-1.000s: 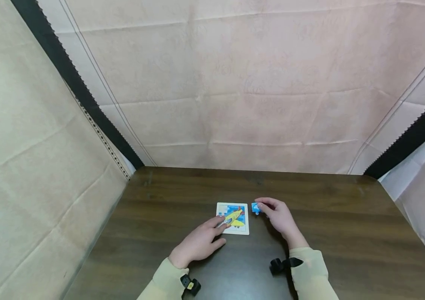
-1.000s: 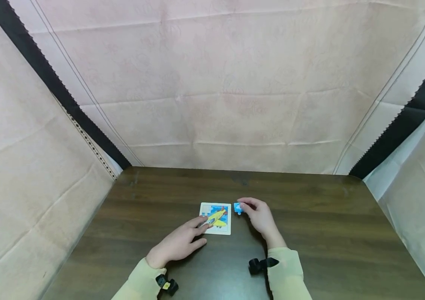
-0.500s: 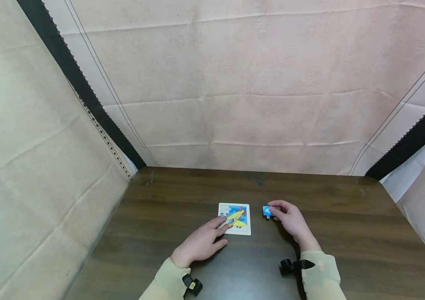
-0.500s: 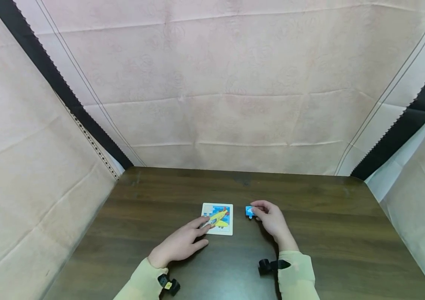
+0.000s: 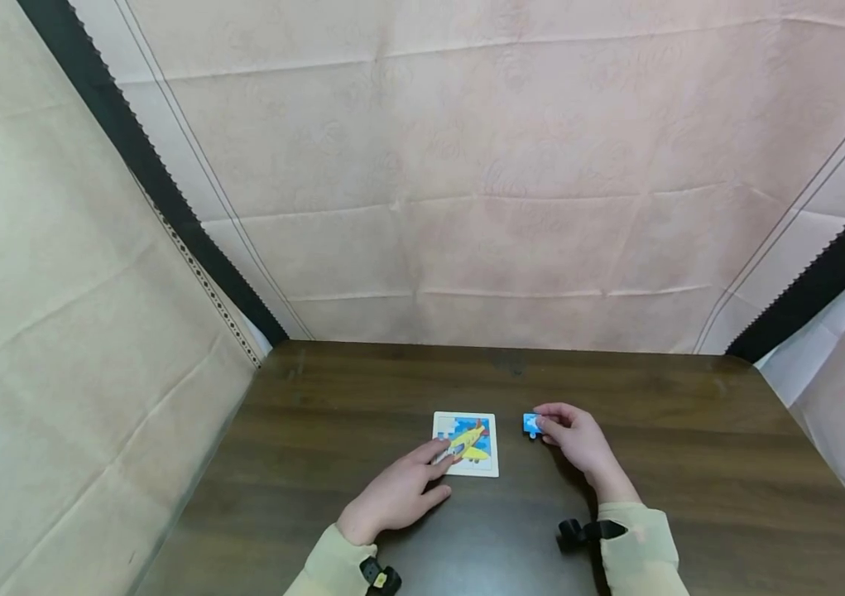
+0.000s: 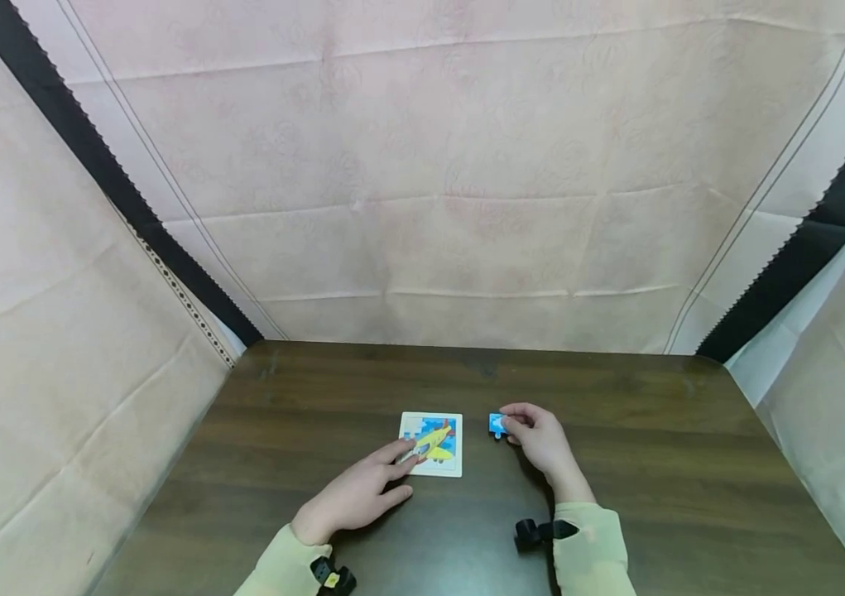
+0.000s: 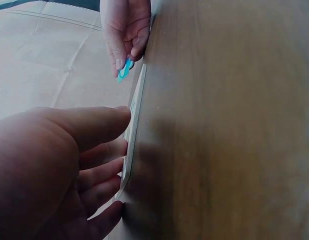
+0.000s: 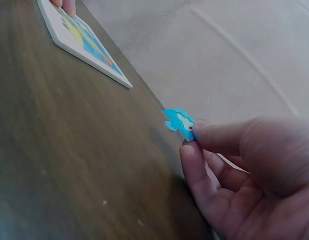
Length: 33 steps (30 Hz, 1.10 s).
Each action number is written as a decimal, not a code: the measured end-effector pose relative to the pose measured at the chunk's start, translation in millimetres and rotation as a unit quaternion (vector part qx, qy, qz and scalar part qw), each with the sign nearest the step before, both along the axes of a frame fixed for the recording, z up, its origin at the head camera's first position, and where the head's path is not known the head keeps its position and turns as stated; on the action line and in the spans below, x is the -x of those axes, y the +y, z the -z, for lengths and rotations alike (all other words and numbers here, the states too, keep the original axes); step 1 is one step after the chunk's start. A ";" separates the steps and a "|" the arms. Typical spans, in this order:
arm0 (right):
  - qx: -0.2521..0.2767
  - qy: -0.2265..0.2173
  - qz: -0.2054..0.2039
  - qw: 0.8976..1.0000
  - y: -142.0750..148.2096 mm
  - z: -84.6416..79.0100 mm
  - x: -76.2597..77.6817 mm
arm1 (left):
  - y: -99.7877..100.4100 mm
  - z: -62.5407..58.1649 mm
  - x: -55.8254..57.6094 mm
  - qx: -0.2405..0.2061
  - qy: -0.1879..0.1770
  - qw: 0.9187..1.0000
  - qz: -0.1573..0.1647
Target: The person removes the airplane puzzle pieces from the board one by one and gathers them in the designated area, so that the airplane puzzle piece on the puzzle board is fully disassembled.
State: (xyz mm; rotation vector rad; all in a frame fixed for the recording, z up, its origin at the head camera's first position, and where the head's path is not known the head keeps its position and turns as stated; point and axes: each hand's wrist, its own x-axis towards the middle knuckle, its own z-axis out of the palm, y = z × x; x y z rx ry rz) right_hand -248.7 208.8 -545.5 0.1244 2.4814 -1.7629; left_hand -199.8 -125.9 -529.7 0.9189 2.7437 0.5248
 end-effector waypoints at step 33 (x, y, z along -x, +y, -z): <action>-0.199 0.083 -0.036 0.976 -2.4 4.8 13.4 | -0.3 -0.1 -0.6 -0.002 -0.007 1.000 0.000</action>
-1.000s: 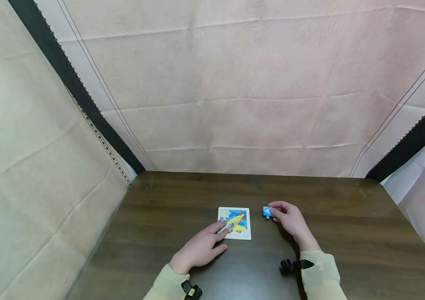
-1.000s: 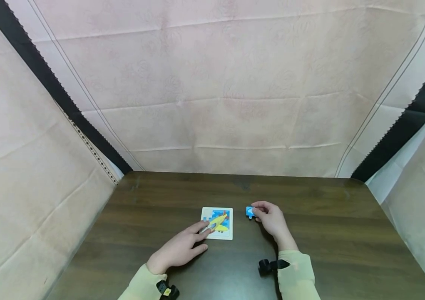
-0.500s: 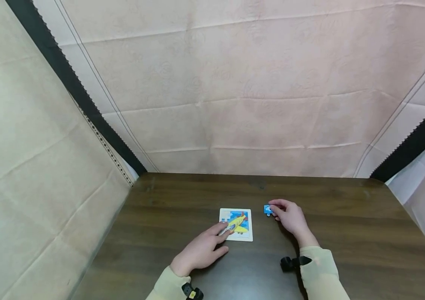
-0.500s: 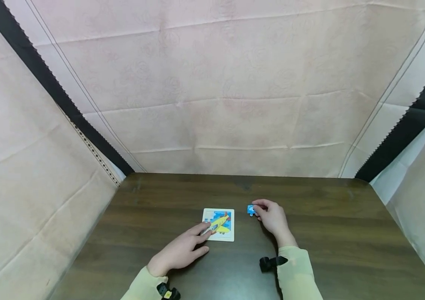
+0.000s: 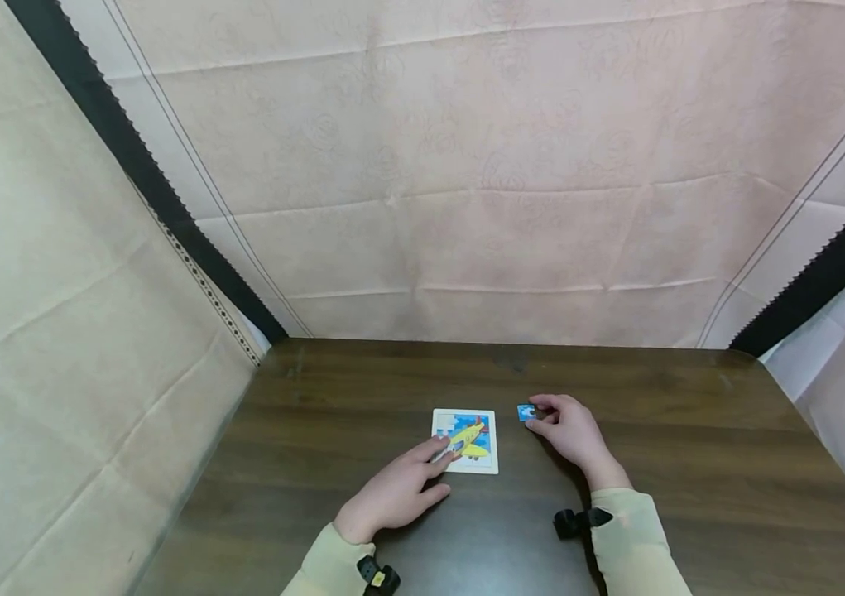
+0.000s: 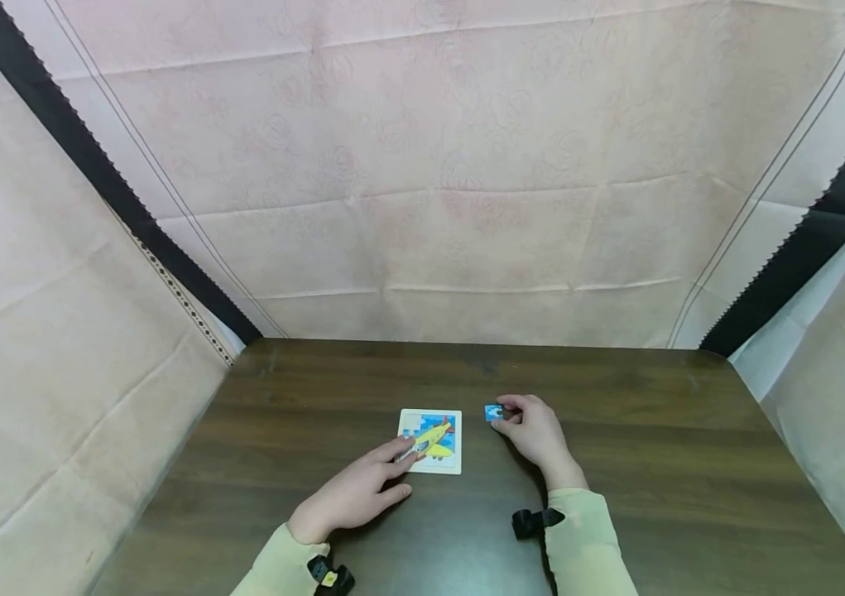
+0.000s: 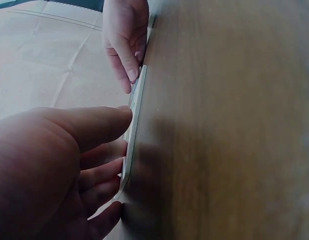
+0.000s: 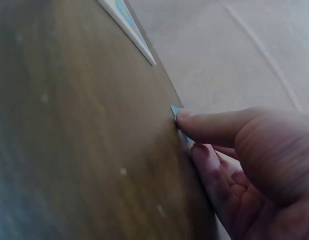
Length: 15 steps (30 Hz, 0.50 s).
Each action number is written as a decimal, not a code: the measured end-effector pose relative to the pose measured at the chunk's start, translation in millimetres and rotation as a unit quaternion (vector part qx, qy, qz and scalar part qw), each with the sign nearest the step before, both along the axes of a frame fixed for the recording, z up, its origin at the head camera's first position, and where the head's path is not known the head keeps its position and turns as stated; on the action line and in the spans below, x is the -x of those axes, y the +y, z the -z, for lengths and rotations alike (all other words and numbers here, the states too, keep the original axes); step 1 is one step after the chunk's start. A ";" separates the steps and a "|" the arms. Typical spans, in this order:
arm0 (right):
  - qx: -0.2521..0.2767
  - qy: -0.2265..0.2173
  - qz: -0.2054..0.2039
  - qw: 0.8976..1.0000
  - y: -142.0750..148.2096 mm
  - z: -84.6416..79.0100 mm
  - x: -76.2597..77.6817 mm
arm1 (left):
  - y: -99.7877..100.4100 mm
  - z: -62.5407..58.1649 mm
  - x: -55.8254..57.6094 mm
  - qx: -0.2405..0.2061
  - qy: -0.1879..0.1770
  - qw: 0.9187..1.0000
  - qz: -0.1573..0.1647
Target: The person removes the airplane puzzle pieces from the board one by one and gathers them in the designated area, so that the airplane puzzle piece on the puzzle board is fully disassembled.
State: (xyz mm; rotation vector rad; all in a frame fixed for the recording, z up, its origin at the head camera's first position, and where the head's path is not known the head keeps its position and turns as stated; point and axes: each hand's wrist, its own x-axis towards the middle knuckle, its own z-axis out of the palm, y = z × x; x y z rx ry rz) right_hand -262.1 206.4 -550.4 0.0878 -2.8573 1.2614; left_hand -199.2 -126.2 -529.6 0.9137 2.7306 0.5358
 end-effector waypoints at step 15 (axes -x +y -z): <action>-0.014 -0.010 0.015 1.000 -16.8 4.9 -1.8 | -10.3 4.5 -0.9 -0.003 -0.013 1.000 0.008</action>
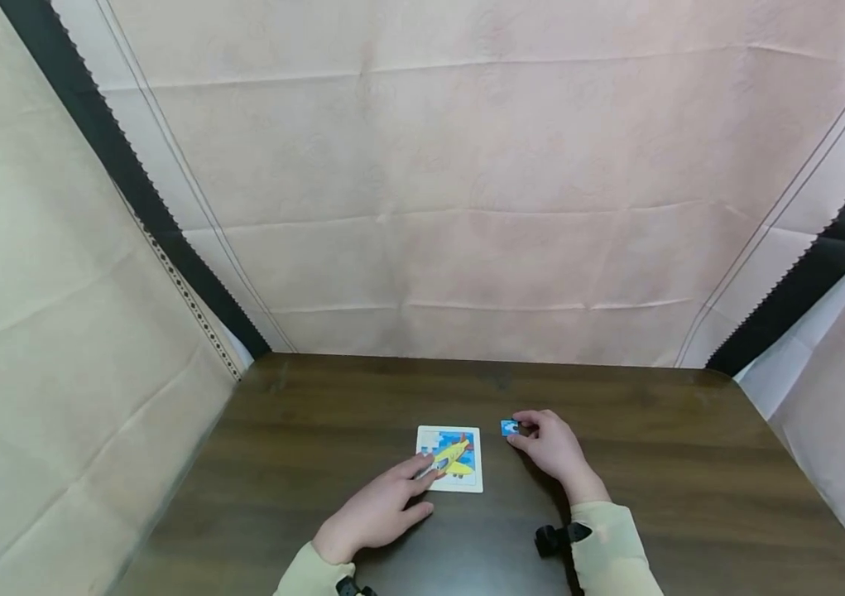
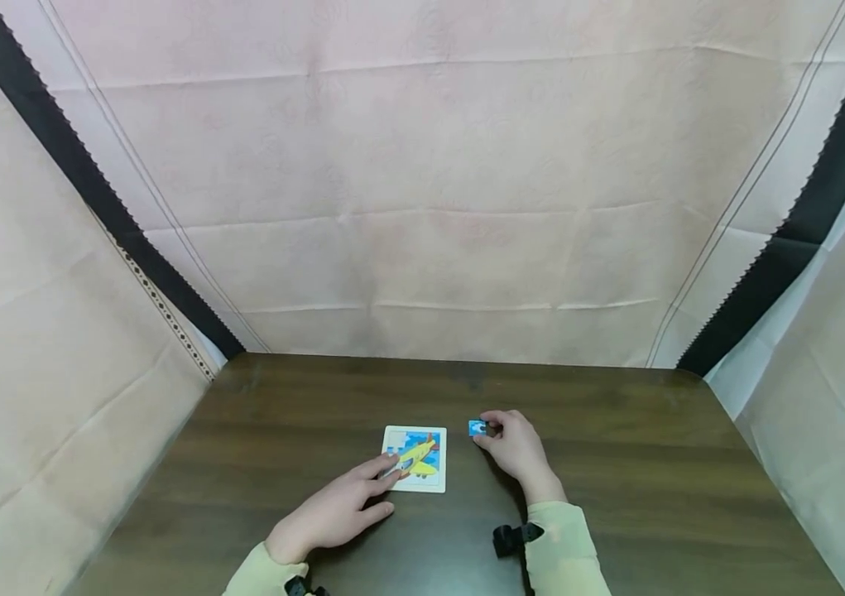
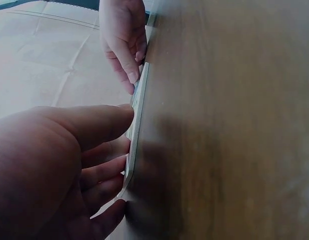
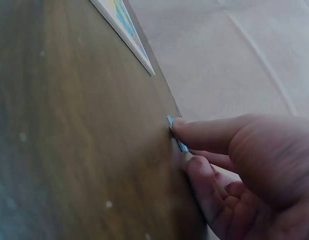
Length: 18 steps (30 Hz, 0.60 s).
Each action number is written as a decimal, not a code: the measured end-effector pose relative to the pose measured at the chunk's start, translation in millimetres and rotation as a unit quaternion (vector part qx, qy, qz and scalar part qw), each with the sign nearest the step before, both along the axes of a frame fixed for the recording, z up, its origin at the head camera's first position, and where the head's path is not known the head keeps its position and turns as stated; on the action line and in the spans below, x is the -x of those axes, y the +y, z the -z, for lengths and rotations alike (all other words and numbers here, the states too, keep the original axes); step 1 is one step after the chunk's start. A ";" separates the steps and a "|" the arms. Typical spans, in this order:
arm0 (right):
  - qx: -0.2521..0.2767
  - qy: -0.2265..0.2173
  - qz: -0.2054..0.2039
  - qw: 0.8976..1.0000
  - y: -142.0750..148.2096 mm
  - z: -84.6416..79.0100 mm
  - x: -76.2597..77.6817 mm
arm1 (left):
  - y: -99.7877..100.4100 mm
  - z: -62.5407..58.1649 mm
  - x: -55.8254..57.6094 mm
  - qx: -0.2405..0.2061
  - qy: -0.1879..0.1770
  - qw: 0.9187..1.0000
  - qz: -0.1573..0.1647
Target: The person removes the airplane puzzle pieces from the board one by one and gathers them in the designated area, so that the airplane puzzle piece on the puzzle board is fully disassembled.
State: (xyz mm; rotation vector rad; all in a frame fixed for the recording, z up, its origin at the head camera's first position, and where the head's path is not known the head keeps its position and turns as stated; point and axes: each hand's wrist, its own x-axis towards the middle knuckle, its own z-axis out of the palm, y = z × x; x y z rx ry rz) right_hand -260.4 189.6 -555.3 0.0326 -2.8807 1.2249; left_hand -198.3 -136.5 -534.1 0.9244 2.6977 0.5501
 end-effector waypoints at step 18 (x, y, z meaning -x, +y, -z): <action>0.017 -0.012 0.003 1.000 3.2 3.3 -1.2 | 2.1 -6.8 -0.2 0.004 -0.020 1.000 -0.009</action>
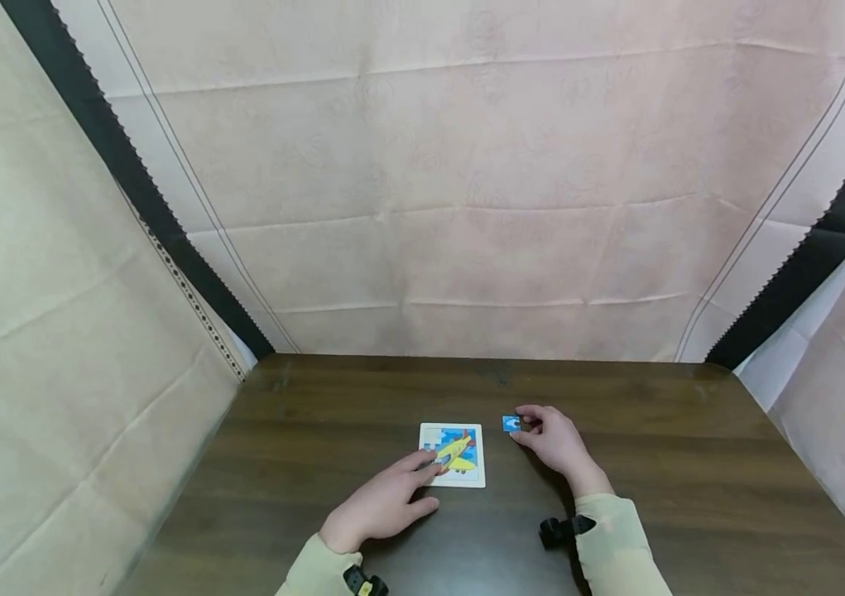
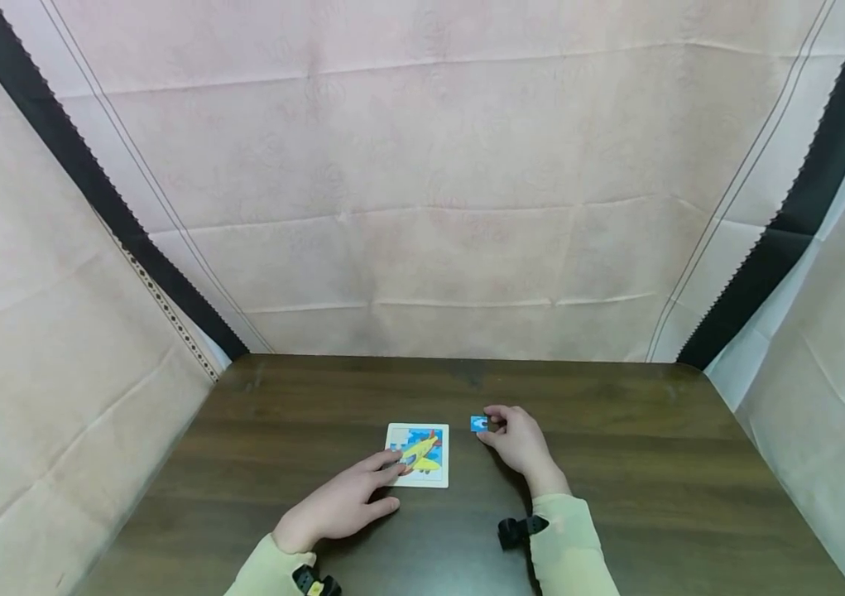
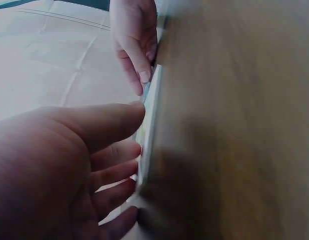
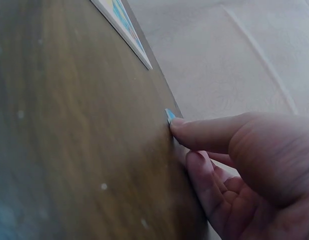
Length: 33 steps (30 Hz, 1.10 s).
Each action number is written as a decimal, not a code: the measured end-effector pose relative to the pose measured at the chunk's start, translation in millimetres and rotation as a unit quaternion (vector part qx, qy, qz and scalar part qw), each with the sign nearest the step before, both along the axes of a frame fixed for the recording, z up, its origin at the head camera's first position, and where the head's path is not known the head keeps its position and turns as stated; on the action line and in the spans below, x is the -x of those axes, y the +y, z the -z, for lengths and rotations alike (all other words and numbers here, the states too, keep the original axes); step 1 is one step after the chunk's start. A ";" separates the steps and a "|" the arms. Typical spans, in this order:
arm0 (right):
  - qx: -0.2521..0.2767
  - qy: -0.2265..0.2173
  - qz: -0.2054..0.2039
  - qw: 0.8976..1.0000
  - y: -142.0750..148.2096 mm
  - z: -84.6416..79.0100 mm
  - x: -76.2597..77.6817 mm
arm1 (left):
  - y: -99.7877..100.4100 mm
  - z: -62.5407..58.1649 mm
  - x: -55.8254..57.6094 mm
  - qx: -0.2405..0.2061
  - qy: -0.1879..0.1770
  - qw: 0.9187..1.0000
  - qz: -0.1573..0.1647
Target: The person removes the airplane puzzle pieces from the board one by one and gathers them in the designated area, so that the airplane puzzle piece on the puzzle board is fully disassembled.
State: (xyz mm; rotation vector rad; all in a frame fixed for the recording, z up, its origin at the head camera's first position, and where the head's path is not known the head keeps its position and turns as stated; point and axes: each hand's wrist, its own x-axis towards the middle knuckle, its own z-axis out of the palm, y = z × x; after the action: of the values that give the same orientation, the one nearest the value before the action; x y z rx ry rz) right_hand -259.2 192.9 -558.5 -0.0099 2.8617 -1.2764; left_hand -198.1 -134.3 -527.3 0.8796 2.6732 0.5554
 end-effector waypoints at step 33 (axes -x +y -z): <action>0.065 -0.028 -0.011 0.997 3.7 -9.5 -5.1 | 24.4 -2.4 -2.9 0.036 0.065 0.997 -0.002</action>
State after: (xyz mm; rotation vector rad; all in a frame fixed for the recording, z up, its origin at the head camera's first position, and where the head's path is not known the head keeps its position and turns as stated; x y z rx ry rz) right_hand -254.0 196.5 -549.1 -0.0057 2.7191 -1.4320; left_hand -195.2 -110.0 -524.9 0.9193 2.7926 0.4134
